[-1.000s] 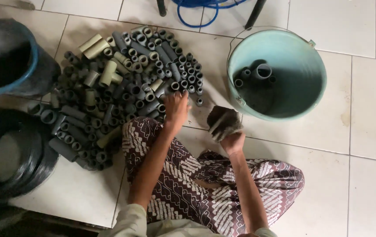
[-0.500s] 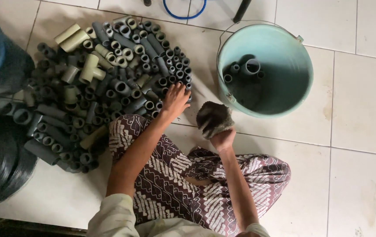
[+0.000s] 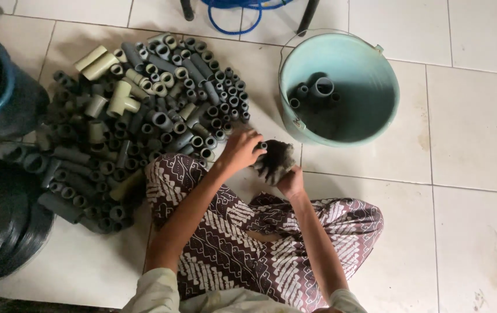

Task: The person sits on the floor and wipes various plastic pipe fittings with a cloth, then places them into a bucket. The person handles the fittings one at a time from a pile on the floor.

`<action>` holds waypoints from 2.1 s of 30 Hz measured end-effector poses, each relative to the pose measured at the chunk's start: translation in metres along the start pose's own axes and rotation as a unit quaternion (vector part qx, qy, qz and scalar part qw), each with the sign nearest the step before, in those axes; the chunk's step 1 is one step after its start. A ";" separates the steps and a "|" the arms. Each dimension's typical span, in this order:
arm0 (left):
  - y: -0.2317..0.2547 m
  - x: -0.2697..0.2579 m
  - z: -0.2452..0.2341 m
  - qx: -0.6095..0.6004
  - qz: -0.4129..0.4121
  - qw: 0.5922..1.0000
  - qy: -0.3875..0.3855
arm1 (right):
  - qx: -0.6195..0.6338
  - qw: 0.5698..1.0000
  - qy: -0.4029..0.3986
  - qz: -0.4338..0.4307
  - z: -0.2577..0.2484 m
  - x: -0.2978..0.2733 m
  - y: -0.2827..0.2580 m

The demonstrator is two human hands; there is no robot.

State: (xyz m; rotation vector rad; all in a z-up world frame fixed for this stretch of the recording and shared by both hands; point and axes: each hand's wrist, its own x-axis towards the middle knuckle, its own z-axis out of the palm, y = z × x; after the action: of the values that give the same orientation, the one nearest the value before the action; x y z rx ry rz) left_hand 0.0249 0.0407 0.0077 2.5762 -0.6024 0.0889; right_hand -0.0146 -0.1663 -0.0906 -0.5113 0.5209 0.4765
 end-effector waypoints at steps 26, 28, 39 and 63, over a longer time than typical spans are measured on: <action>0.015 -0.025 0.057 -0.396 0.023 0.914 0.082 | -0.200 0.976 -0.087 0.008 -0.033 -0.009 -0.004; 0.014 -0.025 0.060 -0.451 0.019 0.891 0.054 | -0.171 0.969 -0.165 0.070 -0.057 0.003 -0.006; 0.010 -0.024 0.061 -0.304 -0.019 0.950 0.074 | -0.515 0.854 0.069 -0.038 -0.007 -0.019 0.009; 0.039 -0.025 0.009 -0.224 -0.007 0.968 0.117 | -0.516 0.717 -0.088 -0.460 0.033 -0.052 0.015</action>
State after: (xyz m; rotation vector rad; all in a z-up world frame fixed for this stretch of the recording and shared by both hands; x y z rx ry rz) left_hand -0.0149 0.0158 0.0130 2.0932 -0.4546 0.2211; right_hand -0.0516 -0.1514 -0.0411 -1.6830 -0.3004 -0.2268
